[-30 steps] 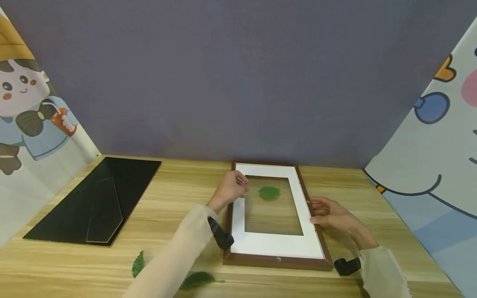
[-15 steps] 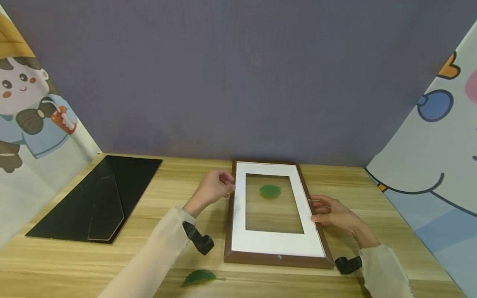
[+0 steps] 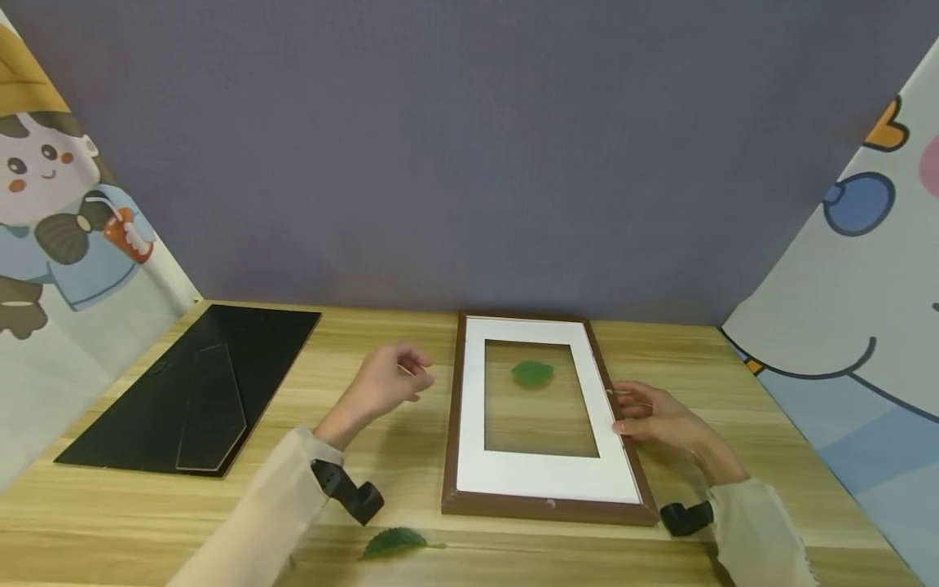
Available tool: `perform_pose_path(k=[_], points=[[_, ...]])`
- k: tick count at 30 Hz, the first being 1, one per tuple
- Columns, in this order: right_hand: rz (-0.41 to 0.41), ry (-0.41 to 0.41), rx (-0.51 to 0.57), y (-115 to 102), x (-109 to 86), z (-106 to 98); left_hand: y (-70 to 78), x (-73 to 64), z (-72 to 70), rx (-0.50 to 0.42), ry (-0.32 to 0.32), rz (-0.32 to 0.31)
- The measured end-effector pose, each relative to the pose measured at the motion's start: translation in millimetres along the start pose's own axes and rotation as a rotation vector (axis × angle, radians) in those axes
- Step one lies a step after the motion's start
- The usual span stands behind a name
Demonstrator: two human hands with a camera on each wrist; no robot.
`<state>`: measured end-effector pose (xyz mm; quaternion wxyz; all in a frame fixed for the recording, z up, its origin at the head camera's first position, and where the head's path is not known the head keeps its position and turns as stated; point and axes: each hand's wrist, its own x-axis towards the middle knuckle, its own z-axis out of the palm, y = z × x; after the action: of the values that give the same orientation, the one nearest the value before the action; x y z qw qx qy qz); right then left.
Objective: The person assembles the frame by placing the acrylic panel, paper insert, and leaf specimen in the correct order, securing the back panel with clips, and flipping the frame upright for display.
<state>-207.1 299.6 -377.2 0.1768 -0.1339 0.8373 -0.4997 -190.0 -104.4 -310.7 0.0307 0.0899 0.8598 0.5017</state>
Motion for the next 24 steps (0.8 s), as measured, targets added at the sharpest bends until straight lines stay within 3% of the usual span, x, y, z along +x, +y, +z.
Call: perform_pose_path(k=[11, 24], points=[[0.009, 0.005, -0.009, 0.5, -2.3, 0.0, -16.5, -19.2, -17.0, 0.027, -0.029, -0.031], [0.001, 0.001, -0.017, -1.9, -1.1, 0.3, -26.0, -51.0, -35.6, 0.058, -0.023, -0.015]])
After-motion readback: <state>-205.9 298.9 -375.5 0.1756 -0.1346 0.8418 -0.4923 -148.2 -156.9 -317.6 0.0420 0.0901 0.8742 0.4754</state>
